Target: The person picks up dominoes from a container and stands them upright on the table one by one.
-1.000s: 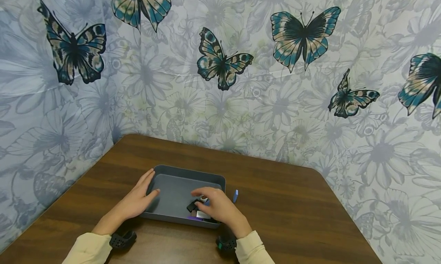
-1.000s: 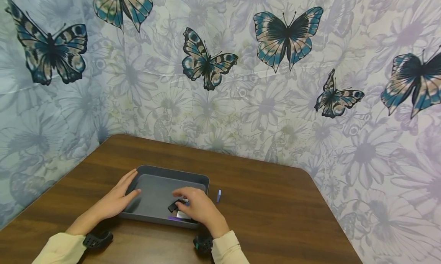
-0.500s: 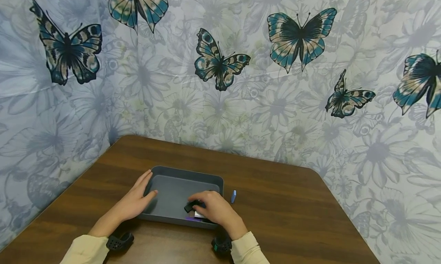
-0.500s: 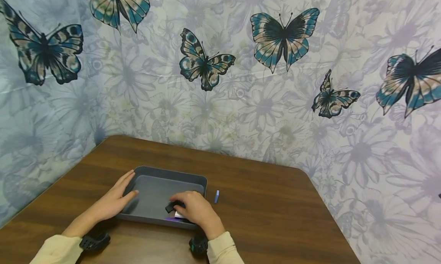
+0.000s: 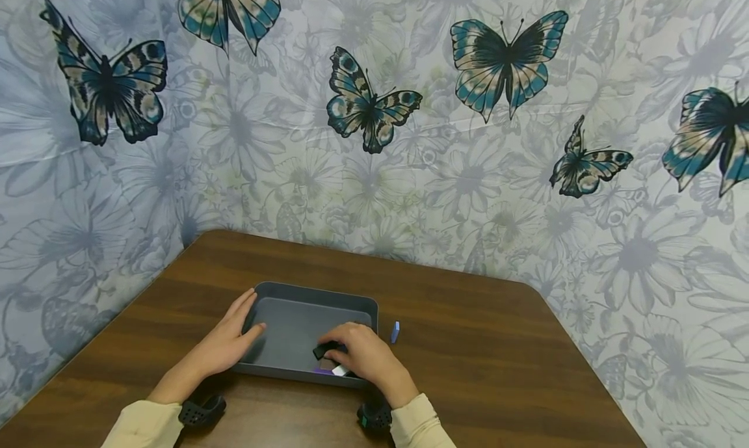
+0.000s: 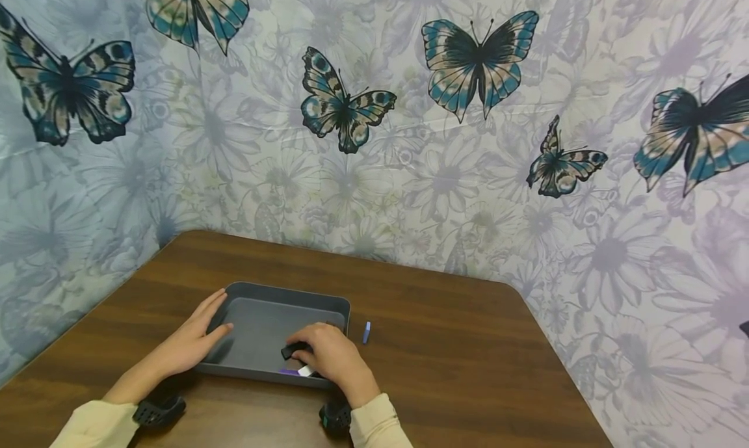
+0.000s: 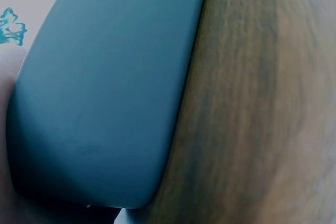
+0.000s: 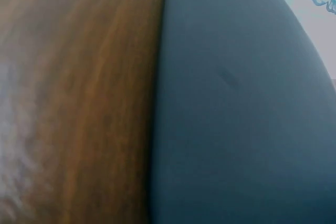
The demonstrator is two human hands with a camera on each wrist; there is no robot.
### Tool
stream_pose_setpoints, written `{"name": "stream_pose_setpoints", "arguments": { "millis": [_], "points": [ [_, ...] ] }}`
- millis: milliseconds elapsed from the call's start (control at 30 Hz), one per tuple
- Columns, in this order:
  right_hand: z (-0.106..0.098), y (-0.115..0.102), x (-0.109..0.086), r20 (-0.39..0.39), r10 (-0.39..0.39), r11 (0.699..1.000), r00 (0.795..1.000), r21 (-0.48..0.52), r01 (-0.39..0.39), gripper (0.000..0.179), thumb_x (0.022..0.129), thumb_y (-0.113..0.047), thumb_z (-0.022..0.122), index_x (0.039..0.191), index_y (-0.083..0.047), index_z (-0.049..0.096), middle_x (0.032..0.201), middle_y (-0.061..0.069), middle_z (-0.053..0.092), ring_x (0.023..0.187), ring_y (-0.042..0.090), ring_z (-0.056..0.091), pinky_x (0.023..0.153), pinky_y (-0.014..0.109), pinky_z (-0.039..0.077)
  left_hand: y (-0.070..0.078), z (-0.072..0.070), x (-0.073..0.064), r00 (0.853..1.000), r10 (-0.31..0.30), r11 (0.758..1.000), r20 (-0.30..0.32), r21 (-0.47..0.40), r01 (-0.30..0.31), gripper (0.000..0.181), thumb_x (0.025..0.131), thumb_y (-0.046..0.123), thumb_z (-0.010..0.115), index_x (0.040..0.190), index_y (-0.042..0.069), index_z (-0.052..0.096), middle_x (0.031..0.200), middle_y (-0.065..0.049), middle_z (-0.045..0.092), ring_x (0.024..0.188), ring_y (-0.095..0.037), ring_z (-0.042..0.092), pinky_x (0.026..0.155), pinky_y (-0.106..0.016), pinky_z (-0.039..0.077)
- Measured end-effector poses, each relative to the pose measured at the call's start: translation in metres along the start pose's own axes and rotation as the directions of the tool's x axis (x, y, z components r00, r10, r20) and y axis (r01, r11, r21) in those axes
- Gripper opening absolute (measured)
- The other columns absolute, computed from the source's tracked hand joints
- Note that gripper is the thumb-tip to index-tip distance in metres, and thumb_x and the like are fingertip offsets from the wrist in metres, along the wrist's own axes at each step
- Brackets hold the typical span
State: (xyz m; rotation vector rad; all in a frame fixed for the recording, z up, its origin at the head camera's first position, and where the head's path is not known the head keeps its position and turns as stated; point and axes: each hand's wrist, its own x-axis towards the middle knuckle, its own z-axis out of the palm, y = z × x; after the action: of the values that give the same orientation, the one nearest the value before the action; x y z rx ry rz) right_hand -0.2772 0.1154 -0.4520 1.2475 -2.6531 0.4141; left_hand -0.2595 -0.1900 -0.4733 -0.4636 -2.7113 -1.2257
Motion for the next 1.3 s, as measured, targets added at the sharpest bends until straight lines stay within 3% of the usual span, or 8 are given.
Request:
{"name": "stream_pose_setpoints", "arguments": {
  "millis": [300,633,1300],
  "points": [
    [0.0008,0.0005,-0.0030,-0.019,0.005,1.000,1.000,-0.003,-0.005,0.025,0.095,-0.026,0.076,0.120,-0.023,0.077,0.112,-0.011,0.074,0.102,0.005,0.067,0.091,0.021,0.054,0.0027,-0.0005,-0.0019,1.000,-0.005,1.000,-0.001,-0.003,0.005,0.079,0.107,0.030,0.056,0.161,-0.010,0.014,0.168,-0.030,0.007,0.150,-0.057,0.018,0.111,-0.074,0.028],
    [-0.0018,0.0026,-0.0070,-0.101,0.052,0.991,0.994,0.125,-0.039,0.028,0.099,-0.026,0.072,0.125,-0.016,0.073,0.121,-0.004,0.073,0.099,0.005,0.069,0.083,0.015,0.054,0.0057,0.0011,-0.0006,1.000,-0.011,1.000,-0.004,0.009,0.011,0.079,0.106,0.030,0.057,0.160,-0.010,0.015,0.167,-0.031,0.009,0.150,-0.056,0.019,0.112,-0.073,0.029],
    [-0.0001,0.0069,-0.0103,-0.248,-0.017,0.982,0.969,0.178,0.063,0.021,0.097,-0.018,0.074,0.118,-0.016,0.072,0.112,-0.004,0.070,0.089,0.006,0.066,0.079,0.014,0.053,0.0063,0.0009,-0.0007,1.000,-0.020,1.000,0.004,0.011,0.020,0.080,0.107,0.032,0.056,0.160,-0.011,0.014,0.167,-0.031,0.008,0.150,-0.057,0.017,0.112,-0.074,0.027]
  ]
}}
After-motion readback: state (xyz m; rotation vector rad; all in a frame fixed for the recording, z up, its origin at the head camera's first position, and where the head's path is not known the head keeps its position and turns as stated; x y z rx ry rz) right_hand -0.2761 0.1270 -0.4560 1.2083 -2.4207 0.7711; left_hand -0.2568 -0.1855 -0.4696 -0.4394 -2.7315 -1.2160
